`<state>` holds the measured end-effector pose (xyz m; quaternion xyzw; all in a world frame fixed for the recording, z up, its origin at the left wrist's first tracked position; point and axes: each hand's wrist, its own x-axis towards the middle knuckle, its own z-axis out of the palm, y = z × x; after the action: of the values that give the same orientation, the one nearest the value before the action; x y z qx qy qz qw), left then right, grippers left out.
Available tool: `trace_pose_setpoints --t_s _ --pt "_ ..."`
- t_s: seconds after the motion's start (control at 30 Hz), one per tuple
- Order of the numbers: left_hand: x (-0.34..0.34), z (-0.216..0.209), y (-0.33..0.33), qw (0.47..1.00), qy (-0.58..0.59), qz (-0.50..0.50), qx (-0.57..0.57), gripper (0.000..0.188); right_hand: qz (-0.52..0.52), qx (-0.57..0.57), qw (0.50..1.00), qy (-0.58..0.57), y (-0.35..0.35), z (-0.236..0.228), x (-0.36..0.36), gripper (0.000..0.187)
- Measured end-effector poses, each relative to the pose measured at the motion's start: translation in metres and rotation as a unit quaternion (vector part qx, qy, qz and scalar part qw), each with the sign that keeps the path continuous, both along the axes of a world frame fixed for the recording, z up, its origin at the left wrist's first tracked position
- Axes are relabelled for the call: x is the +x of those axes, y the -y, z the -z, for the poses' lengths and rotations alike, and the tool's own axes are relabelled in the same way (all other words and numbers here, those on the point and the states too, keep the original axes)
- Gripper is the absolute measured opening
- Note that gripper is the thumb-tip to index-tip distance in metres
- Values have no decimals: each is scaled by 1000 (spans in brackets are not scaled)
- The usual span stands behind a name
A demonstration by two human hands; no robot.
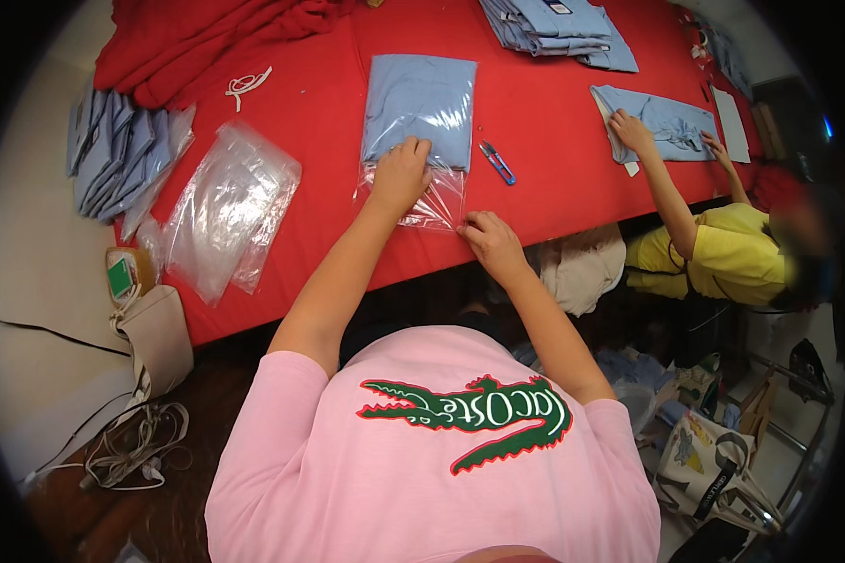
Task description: The person places folded shirts into individual plastic bags, seals the bags by folding over the adhesive flaps, and then stacks the packaged items on the table.
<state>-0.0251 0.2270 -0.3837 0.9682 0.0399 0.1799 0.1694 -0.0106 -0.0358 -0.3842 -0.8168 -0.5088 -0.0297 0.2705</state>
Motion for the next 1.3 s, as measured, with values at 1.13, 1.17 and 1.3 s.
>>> trace_pose_setpoints --t_s 1.13,1.17,1.3 --pt "-137 -83 40 980 74 179 -36 23 61 -4 998 -10 -108 6 -31 62" --pt "-142 -82 44 978 53 185 -75 26 109 -43 993 14 -105 15 -28 62" --pt "-144 -58 37 983 -38 85 -161 24 107 113 988 -18 -61 31 -38 64"
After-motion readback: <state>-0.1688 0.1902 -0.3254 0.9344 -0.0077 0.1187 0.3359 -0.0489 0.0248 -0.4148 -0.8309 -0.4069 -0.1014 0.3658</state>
